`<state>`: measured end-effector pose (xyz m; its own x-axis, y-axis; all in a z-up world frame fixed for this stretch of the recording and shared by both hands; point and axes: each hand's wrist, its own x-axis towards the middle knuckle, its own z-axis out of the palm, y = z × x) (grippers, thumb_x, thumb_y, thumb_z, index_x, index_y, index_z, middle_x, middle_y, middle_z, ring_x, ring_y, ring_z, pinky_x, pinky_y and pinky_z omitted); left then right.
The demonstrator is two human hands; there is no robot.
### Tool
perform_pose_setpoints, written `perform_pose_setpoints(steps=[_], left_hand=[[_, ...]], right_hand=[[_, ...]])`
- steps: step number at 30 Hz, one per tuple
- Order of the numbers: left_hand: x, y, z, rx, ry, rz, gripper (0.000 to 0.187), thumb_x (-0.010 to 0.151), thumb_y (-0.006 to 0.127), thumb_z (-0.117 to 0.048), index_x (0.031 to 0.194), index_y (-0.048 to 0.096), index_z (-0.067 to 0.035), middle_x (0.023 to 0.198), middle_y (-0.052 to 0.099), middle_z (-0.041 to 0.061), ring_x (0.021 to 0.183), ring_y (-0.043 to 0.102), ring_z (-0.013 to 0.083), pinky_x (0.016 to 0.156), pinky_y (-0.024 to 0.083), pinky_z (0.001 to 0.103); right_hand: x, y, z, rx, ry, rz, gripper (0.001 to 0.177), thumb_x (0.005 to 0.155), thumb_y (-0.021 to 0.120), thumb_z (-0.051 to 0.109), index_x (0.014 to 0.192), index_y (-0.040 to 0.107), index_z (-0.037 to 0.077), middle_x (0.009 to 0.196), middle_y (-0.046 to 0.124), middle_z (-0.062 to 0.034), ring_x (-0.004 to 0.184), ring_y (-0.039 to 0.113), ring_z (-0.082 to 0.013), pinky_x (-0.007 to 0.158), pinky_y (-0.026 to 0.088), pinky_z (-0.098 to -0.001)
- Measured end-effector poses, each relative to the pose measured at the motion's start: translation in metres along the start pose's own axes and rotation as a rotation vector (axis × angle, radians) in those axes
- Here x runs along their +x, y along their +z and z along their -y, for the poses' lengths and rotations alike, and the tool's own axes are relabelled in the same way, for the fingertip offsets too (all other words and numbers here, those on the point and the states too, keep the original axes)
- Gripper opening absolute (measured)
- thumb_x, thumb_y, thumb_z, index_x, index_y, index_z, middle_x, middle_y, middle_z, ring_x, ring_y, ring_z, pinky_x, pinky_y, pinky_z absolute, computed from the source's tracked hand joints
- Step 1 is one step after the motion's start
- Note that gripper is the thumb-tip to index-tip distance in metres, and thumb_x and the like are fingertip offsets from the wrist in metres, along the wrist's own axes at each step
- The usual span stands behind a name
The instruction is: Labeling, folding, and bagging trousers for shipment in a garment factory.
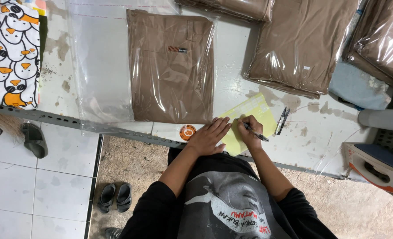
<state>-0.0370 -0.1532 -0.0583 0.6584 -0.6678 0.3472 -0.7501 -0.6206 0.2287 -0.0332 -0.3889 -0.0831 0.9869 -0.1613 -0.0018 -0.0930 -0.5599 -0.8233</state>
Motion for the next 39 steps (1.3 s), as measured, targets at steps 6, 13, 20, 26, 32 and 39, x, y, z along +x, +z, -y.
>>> perform_pose_setpoints(steps=[6,13,20,26,32,39], left_hand=[[-0.001,0.005,0.0,0.002,0.001,-0.038,0.077,0.091,0.042,-0.052,0.151,0.045,-0.003,0.156,0.045,0.022,0.142,0.046,0.0335,0.117,0.04,0.041],[0.0,0.005,0.001,0.016,0.003,-0.05,0.076,0.09,0.043,-0.051,0.149,0.047,-0.003,0.154,0.047,0.022,0.141,0.047,0.0335,0.115,0.042,0.041],[-0.001,0.005,0.0,0.012,0.008,-0.049,0.078,0.091,0.043,-0.052,0.15,0.046,-0.002,0.154,0.047,0.023,0.142,0.046,0.0339,0.117,0.04,0.042],[0.0,0.002,0.001,0.028,0.012,-0.048,0.077,0.092,0.042,-0.052,0.151,0.046,-0.002,0.154,0.047,0.022,0.142,0.046,0.0336,0.118,0.038,0.042],[0.0,0.006,0.001,0.026,0.015,-0.06,0.077,0.091,0.041,-0.052,0.15,0.047,-0.002,0.153,0.048,0.022,0.141,0.047,0.0333,0.12,0.037,0.042],[0.0,0.006,0.0,0.022,0.012,-0.09,0.077,0.09,0.043,-0.051,0.148,0.049,-0.001,0.152,0.049,0.023,0.14,0.048,0.0337,0.118,0.04,0.042]], right_hand=[[0.0,0.003,-0.005,0.021,-0.002,-0.036,0.013,0.084,0.08,0.008,0.08,0.068,0.006,0.066,0.068,-0.0141,0.058,0.064,-0.0237,0.054,0.047,-0.0352],[0.001,0.005,0.004,0.02,0.004,-0.029,0.011,0.084,0.08,0.008,0.081,0.07,0.005,0.066,0.068,-0.0144,0.058,0.064,-0.0242,0.054,0.046,-0.0356],[0.0,0.003,0.009,-0.044,0.005,0.013,0.011,0.085,0.08,0.01,0.082,0.07,0.005,0.068,0.069,-0.0164,0.06,0.066,-0.0309,0.055,0.048,-0.0391],[-0.001,0.003,0.004,-0.025,0.003,0.012,0.012,0.084,0.08,0.01,0.081,0.07,0.005,0.068,0.069,-0.0162,0.059,0.066,-0.0306,0.055,0.048,-0.0391],[0.001,0.003,0.008,-0.007,0.009,0.006,0.011,0.085,0.08,0.011,0.082,0.07,0.005,0.066,0.068,-0.016,0.058,0.064,-0.0274,0.055,0.047,-0.038],[0.001,0.0,0.011,-0.065,0.028,0.024,0.012,0.085,0.078,0.012,0.081,0.068,0.005,0.066,0.067,-0.0169,0.058,0.065,-0.0339,0.056,0.047,-0.0415]])
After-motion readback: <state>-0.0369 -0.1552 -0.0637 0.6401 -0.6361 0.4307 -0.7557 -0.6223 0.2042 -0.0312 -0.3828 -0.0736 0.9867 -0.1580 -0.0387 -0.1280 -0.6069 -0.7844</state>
